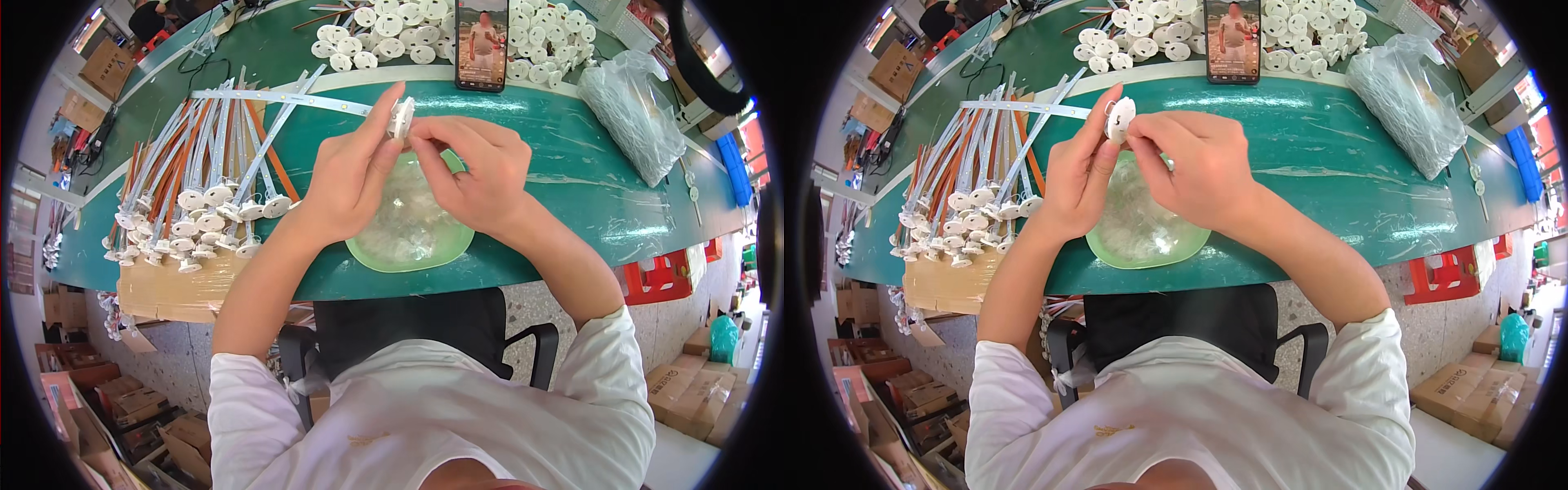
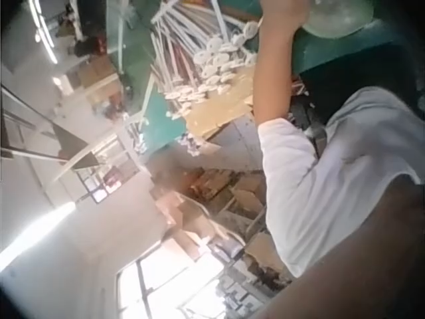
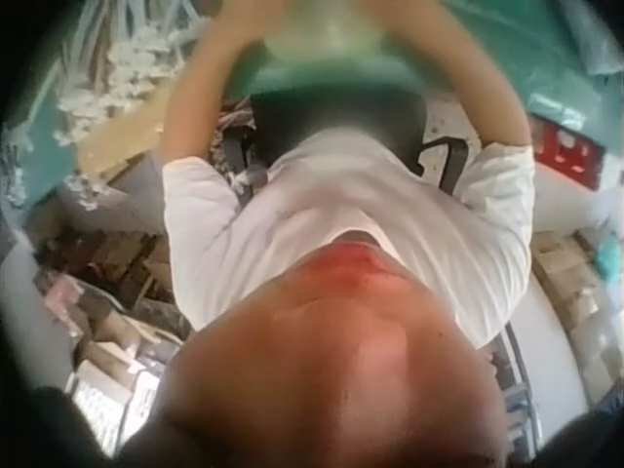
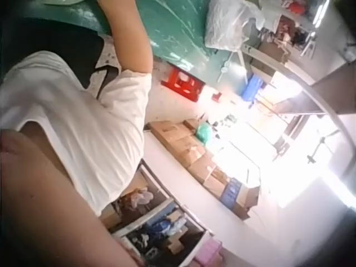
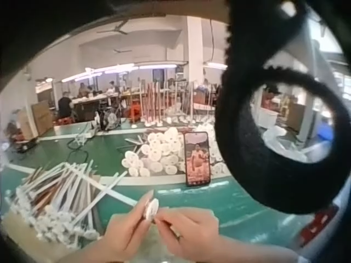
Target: Assembling small white plastic components on a workbench in a manufacturing environment.
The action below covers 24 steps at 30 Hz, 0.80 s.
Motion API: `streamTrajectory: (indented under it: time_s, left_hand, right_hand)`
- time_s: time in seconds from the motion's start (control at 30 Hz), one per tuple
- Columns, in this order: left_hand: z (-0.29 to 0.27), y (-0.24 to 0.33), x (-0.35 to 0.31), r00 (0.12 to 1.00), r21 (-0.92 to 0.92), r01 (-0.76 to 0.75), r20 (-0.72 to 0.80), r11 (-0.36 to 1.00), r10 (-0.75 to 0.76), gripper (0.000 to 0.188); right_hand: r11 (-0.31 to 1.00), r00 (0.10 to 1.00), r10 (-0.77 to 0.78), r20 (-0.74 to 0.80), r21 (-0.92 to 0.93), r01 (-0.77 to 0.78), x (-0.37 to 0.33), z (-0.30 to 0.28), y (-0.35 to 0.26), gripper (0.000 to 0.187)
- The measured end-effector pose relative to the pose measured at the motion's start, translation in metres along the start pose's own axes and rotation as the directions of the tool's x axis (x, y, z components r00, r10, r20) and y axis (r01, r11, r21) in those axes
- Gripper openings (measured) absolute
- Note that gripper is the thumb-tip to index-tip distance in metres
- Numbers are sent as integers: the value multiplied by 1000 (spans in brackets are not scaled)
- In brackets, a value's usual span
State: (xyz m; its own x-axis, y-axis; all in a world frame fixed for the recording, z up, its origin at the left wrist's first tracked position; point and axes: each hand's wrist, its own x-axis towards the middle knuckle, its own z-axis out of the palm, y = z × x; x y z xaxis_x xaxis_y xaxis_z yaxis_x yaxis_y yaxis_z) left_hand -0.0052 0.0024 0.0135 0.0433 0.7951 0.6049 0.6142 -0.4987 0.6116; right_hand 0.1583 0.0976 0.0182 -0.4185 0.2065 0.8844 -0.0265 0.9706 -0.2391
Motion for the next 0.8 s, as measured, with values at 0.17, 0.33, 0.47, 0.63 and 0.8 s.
streamTrajectory:
  time_s: [0.17,0.33,0.47,0.63,0.8]
  left_hand:
    - [5,-10,0,999,74,7,32,997,-9,53]
    - [16,-15,0,984,35,-118,-133,992,122,48]
    - [15,-14,-4,987,4,-92,-134,996,91,47]
    - [5,-4,0,997,16,-22,-76,1000,23,44]
    - [-12,-11,0,981,119,31,-192,992,-7,38]
  right_hand:
    - [999,999,-46,-15,-13,46,-2,6,4,15]
    - [1000,995,4,-102,31,-1,-3,11,1,16]
    - [1000,995,-10,-98,9,11,-6,15,-1,17]
    - [999,996,34,-87,26,-32,-10,19,3,19]
    - [944,987,141,71,292,-156,-4,11,-5,25]
